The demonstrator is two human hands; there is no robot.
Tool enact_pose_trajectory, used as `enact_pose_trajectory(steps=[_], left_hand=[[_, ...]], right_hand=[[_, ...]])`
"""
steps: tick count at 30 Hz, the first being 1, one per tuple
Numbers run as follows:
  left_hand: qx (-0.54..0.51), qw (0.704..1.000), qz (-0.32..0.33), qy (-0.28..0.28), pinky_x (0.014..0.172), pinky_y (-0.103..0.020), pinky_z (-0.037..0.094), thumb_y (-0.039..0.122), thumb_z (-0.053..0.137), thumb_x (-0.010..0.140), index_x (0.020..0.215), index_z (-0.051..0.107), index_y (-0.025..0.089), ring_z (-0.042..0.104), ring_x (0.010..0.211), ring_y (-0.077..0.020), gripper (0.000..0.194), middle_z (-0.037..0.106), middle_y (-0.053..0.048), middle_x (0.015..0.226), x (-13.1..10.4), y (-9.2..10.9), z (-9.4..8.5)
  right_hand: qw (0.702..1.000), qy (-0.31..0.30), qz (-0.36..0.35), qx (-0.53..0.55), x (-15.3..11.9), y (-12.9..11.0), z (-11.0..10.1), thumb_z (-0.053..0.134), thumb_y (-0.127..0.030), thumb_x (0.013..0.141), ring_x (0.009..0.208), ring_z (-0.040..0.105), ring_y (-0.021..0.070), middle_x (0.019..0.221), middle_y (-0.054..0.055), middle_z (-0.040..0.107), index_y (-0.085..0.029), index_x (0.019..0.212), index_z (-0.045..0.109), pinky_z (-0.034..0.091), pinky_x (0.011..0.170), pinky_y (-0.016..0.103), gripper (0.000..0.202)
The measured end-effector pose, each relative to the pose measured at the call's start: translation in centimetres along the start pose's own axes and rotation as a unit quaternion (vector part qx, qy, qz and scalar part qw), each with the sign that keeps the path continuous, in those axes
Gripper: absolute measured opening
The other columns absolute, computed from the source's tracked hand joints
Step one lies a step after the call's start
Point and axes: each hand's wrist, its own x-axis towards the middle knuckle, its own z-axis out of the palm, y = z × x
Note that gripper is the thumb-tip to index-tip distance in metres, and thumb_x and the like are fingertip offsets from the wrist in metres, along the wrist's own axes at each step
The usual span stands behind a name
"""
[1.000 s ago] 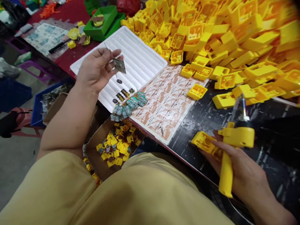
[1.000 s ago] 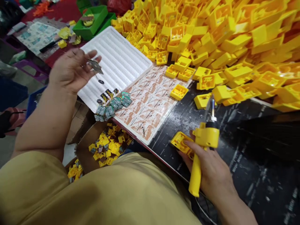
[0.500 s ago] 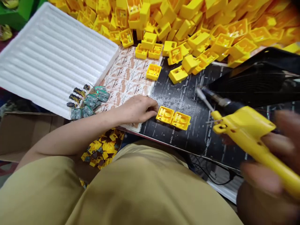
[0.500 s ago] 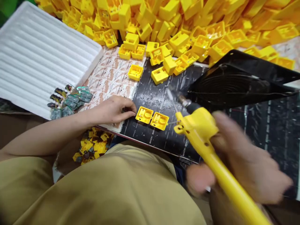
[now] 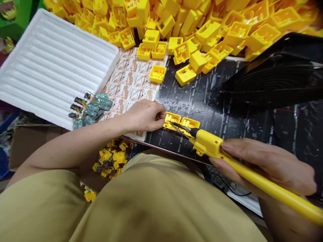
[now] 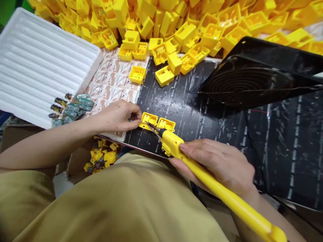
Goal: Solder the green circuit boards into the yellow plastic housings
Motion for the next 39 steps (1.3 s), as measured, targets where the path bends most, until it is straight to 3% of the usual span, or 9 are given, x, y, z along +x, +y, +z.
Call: enact_pose_trajectory(steps=[6, 12, 18, 22, 26, 29, 33, 36, 39], left_hand=[[0.025, 1.000, -0.008, 0.005, 0.062, -0.023, 0.036, 0.020, 0.058, 0.072, 0.076, 0.071, 0.017, 0.061, 0.065, -0.0140, 0.013, 0.069, 0.000, 0.069, 0.1, 0.1, 0.1], [0.049, 0.998, -0.025, 0.010, 0.061, -0.025, 0.036, 0.024, 0.058, 0.072, 0.077, 0.072, 0.017, 0.062, 0.067, -0.0165, 0.016, 0.070, -0.002, 0.070, 0.3, 0.3, 0.5], [0.049, 0.999, -0.008, 0.005, 0.061, -0.025, 0.037, 0.023, 0.057, 0.071, 0.075, 0.070, 0.018, 0.062, 0.066, -0.0164, 0.014, 0.069, -0.001, 0.069, 0.4, 0.2, 0.2], [0.059, 0.998, -0.008, -0.004, 0.065, -0.026, 0.040, 0.022, 0.056, 0.072, 0.075, 0.068, 0.017, 0.064, 0.072, -0.0180, 0.013, 0.070, -0.002, 0.074, 0.4, 0.4, 0.2], [0.075, 0.997, 0.003, -0.013, 0.070, -0.030, 0.044, 0.023, 0.056, 0.074, 0.078, 0.067, 0.017, 0.064, 0.078, -0.0208, 0.013, 0.069, -0.003, 0.078, 0.4, 0.5, 0.0], [0.042, 0.996, 0.021, 0.076, 0.079, -0.032, 0.048, 0.030, 0.060, 0.077, 0.099, 0.066, 0.017, 0.063, 0.090, -0.0215, 0.027, 0.069, -0.006, 0.098, -0.3, -0.1, -1.0], [-0.016, 0.966, -0.011, 0.259, 0.086, -0.030, 0.048, 0.038, 0.052, 0.086, 0.102, 0.066, 0.017, 0.062, 0.093, -0.0173, 0.030, 0.069, -0.006, 0.105, -2.6, -2.3, -2.9], [0.005, 0.971, -0.028, 0.237, 0.082, -0.029, 0.048, 0.037, 0.048, 0.088, 0.088, 0.068, 0.017, 0.063, 0.084, -0.0165, 0.028, 0.070, -0.004, 0.088, -4.4, -4.2, -2.8], [0.080, 0.979, -0.022, 0.186, 0.085, -0.032, 0.046, 0.034, 0.047, 0.089, 0.089, 0.070, 0.018, 0.062, 0.086, -0.0177, 0.027, 0.069, -0.004, 0.091, -4.8, -5.2, -1.5]], right_hand=[[0.997, -0.072, -0.035, -0.023, 1.0, 0.2, 0.1, 0.060, -0.028, 0.093, 0.063, 0.063, 0.0076, 0.071, 0.003, 0.065, -0.019, 0.084, 0.057, 0.055, 0.059, 0.018, 0.013], [0.991, -0.085, -0.100, -0.024, 1.9, -0.3, -0.7, 0.076, -0.013, 0.077, 0.064, 0.064, 0.0096, 0.072, 0.003, 0.067, -0.017, 0.086, 0.058, 0.056, 0.061, 0.021, 0.021], [0.991, -0.105, -0.077, -0.036, 0.6, 0.7, -2.5, 0.075, -0.019, 0.079, 0.072, 0.065, 0.0118, 0.083, 0.005, 0.069, -0.022, 0.095, 0.060, 0.057, 0.062, 0.023, 0.022], [0.995, -0.083, -0.029, -0.049, 0.3, 1.0, -2.5, 0.067, -0.021, 0.087, 0.067, 0.064, 0.0115, 0.079, 0.003, 0.067, -0.022, 0.092, 0.059, 0.056, 0.056, 0.023, 0.009], [0.995, -0.100, -0.015, -0.027, -0.2, 2.1, -2.5, 0.072, -0.026, 0.082, 0.064, 0.066, 0.0132, 0.087, 0.001, 0.069, -0.029, 0.116, 0.058, 0.055, 0.047, 0.023, 0.038], [0.994, -0.095, 0.045, -0.017, -1.3, 2.9, -2.3, 0.073, -0.036, 0.080, 0.061, 0.067, 0.0165, 0.094, -0.002, 0.071, -0.043, 0.137, 0.042, 0.056, 0.044, 0.029, 0.066], [0.983, -0.065, 0.150, -0.079, -2.9, 3.3, -1.9, 0.072, -0.048, 0.079, 0.066, 0.068, 0.0221, 0.104, -0.002, 0.070, -0.049, 0.135, 0.041, 0.057, 0.045, 0.036, 0.064], [0.980, -0.044, 0.183, -0.068, -3.2, 2.9, -1.5, 0.069, -0.053, 0.080, 0.076, 0.069, 0.0246, 0.102, 0.000, 0.070, -0.046, 0.129, 0.049, 0.059, 0.052, 0.039, 0.054], [0.979, -0.010, 0.192, -0.065, -3.1, 2.1, -1.0, 0.068, -0.051, 0.081, 0.081, 0.069, 0.0248, 0.099, 0.001, 0.071, -0.043, 0.124, 0.056, 0.059, 0.054, 0.037, 0.045]])
